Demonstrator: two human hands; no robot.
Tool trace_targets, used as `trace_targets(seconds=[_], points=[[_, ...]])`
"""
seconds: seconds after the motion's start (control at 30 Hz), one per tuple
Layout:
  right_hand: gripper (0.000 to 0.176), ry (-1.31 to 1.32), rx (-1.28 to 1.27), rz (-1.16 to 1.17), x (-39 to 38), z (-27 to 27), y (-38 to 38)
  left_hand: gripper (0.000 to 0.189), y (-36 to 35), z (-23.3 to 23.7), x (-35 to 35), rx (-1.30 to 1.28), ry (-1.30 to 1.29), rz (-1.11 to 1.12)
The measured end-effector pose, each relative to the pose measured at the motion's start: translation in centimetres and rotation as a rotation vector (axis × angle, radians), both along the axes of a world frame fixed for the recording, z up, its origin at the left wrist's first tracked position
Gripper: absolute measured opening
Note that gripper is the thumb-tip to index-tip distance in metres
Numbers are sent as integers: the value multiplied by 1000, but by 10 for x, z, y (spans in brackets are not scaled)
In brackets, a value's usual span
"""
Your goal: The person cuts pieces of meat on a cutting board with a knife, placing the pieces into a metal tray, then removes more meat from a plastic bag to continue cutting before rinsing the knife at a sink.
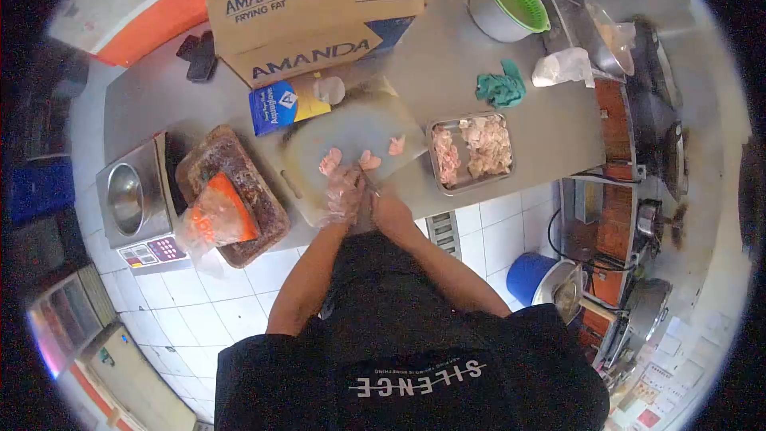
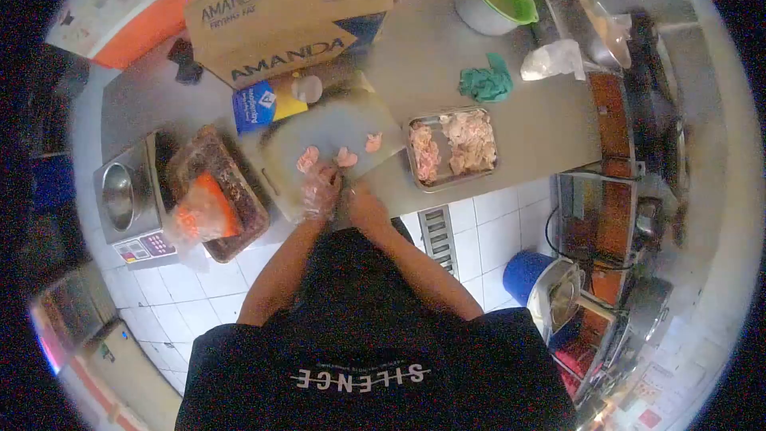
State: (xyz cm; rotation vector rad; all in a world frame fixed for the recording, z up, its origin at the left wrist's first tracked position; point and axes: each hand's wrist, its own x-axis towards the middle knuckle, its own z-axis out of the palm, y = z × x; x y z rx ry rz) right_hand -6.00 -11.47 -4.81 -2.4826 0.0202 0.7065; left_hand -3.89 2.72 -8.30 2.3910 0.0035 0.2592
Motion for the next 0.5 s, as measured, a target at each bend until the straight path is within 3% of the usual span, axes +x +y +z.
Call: trace_targets(seconds=[0.13,0.27,0.33,0.5], points=[[39,-136,46,-33,7,17,7,14,-3,6,2,17,22,41],[41,-135,3,-33,1,25,-14,14,6,-4,-7,-132,3,66],[41,-157,-28,-43,6,23,-22,15,14,23,-18,-180,18,68],[38,-210,36,-92,22,31,-17,16,25,53,-37,52,-10,132]])
